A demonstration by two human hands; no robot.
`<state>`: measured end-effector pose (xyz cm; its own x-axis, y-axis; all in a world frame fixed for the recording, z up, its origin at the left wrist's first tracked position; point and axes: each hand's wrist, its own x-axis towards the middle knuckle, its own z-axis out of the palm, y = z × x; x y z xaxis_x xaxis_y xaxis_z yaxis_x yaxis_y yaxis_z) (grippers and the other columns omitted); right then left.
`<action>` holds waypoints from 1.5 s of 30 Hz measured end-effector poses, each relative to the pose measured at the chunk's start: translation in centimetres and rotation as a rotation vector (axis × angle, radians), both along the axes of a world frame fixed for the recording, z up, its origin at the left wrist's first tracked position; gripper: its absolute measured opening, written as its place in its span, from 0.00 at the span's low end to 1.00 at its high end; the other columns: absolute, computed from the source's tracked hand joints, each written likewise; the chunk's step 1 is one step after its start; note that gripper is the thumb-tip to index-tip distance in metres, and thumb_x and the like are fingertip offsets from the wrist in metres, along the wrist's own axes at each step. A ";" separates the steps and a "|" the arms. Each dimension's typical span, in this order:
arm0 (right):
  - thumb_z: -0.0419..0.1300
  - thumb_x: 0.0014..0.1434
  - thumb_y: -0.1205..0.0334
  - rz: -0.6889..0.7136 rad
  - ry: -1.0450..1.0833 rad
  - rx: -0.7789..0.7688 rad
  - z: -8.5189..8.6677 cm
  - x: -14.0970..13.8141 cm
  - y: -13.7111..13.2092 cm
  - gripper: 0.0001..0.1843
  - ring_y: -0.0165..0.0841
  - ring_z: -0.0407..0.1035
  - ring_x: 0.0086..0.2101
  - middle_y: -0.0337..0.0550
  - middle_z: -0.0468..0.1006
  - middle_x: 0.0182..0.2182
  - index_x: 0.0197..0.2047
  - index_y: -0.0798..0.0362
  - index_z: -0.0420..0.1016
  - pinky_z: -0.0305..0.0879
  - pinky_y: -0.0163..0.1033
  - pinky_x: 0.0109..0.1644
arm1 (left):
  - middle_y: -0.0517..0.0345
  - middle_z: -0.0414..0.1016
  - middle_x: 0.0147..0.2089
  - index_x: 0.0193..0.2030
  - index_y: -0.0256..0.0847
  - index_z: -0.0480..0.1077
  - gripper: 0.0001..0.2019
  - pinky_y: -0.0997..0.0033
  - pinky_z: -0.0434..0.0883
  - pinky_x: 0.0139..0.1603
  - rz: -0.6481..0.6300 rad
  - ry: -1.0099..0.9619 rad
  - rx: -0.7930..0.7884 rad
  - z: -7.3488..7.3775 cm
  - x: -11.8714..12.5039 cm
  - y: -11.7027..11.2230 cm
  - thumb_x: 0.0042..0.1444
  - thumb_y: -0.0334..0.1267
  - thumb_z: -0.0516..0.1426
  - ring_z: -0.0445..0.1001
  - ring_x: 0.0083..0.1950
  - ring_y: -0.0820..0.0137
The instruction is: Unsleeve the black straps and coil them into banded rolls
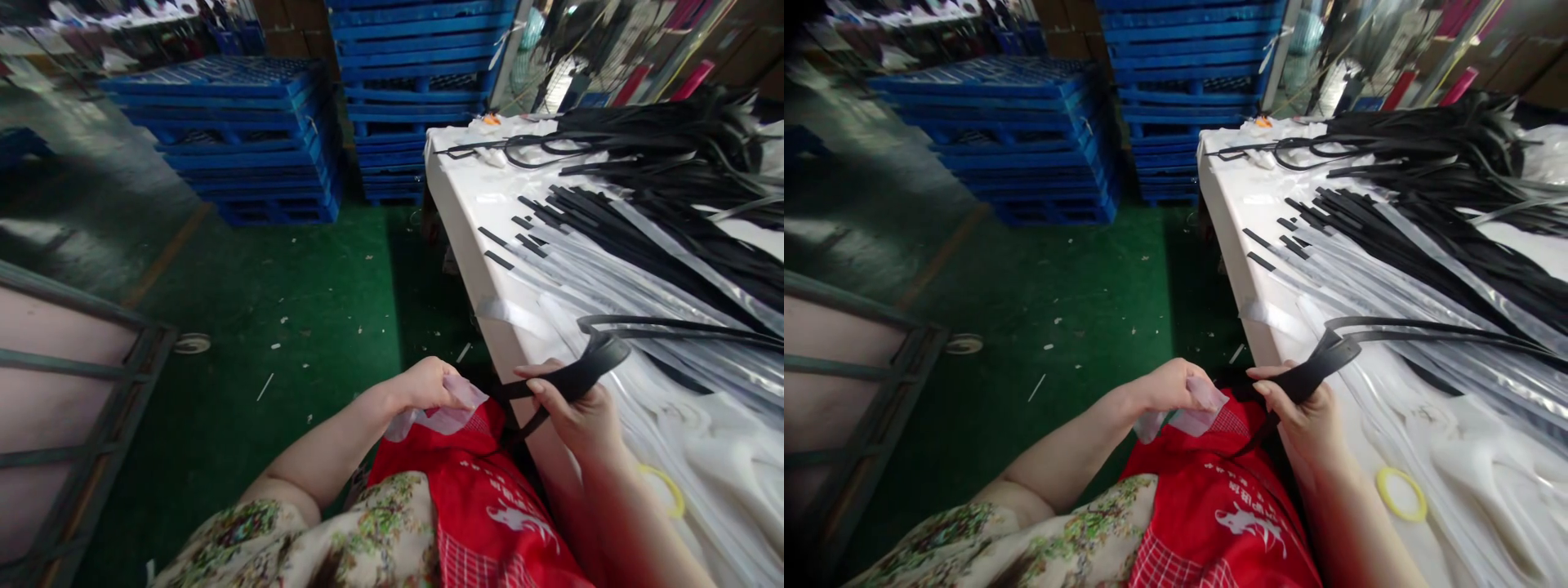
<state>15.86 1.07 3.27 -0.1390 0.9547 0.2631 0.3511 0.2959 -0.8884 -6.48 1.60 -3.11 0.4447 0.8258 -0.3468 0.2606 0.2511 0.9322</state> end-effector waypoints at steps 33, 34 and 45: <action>0.61 0.57 0.38 -0.044 0.135 -0.394 -6.6 0.9 0.3 0.26 0.38 0.73 0.30 0.44 0.77 0.23 0.34 0.56 0.81 0.70 0.40 0.37 | 0.52 0.76 0.39 0.34 0.35 0.75 0.22 0.68 0.71 0.41 0.344 0.034 0.335 1.3 4.5 1.4 0.37 0.47 0.72 0.74 0.39 0.66; 0.61 0.57 0.37 -0.069 0.140 -0.405 -6.6 1.3 0.4 0.27 0.38 0.72 0.29 0.43 0.77 0.22 0.32 0.56 0.80 0.69 0.39 0.35 | 0.49 0.76 0.43 0.35 0.36 0.75 0.20 0.65 0.71 0.47 0.368 0.074 0.433 1.5 4.3 1.2 0.37 0.44 0.72 0.75 0.44 0.63; 0.63 0.53 0.35 -0.087 0.296 -0.538 -6.0 1.3 0.0 0.29 0.30 0.62 0.18 0.39 0.73 0.18 0.34 0.56 0.81 0.58 0.34 0.23 | 0.52 0.75 0.34 0.37 0.34 0.75 0.28 0.71 0.73 0.37 -0.124 -0.237 0.226 0.2 4.3 1.1 0.65 0.57 0.46 0.73 0.31 0.71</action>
<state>17.14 1.05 -2.76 -0.0494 0.9687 -0.2432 0.0697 -0.2396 -0.9684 -2.20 2.66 -2.95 0.5929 0.8045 -0.0364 0.0454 0.0118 0.9989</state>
